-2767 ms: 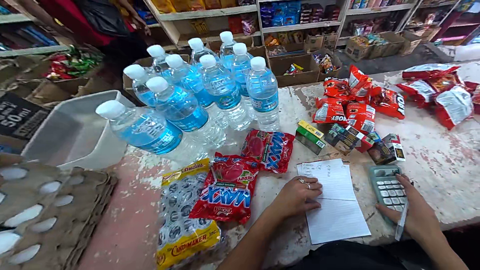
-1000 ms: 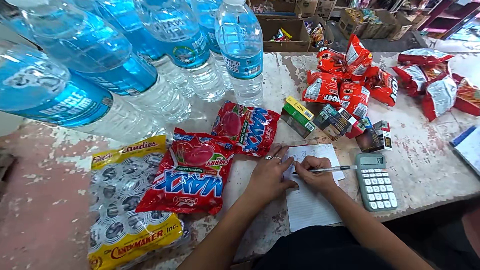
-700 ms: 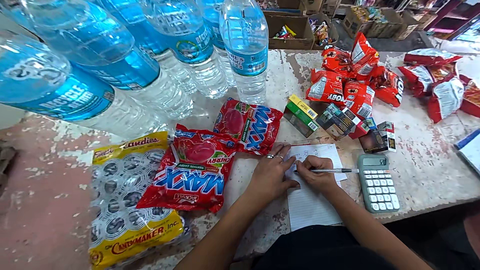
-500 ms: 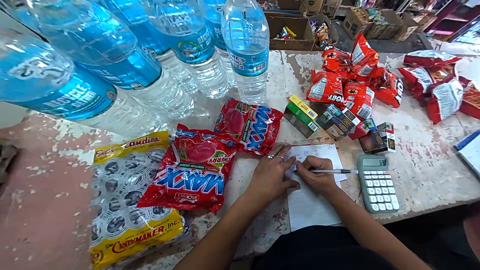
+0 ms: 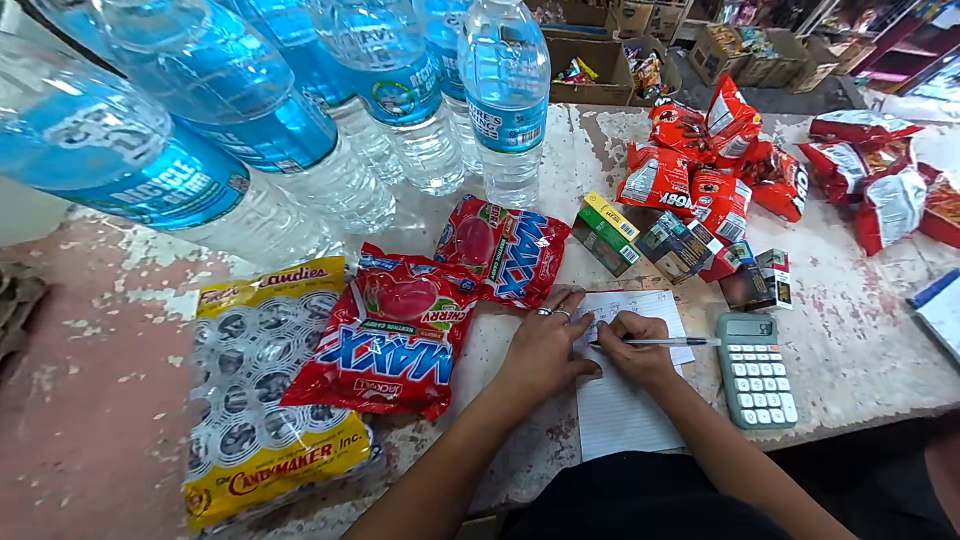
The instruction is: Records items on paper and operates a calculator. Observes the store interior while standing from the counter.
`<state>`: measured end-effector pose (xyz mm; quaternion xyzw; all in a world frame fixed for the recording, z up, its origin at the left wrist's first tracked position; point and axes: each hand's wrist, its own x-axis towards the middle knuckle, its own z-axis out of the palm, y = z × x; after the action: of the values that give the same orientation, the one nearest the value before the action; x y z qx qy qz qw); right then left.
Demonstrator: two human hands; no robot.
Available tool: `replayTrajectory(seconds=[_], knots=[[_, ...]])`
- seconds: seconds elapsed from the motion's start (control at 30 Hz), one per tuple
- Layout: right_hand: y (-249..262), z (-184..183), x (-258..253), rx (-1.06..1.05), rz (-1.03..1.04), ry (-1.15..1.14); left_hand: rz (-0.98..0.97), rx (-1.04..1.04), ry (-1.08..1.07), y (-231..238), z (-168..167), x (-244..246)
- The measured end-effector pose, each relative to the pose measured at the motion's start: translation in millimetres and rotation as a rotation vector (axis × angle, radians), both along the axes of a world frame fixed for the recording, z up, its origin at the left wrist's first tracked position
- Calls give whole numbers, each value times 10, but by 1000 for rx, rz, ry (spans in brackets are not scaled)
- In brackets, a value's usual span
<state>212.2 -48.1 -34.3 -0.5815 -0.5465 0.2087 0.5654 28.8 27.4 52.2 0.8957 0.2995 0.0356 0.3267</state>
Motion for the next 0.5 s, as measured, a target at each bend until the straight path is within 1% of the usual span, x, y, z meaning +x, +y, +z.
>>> replayTrajectory(seconds=[0.13,0.5], knots=[[5,-1,79,-1,2,11,5,-4,3,7,21,3],[13,-42,74,-14,21,-29,24,11,-36,-2,-52,-5]])
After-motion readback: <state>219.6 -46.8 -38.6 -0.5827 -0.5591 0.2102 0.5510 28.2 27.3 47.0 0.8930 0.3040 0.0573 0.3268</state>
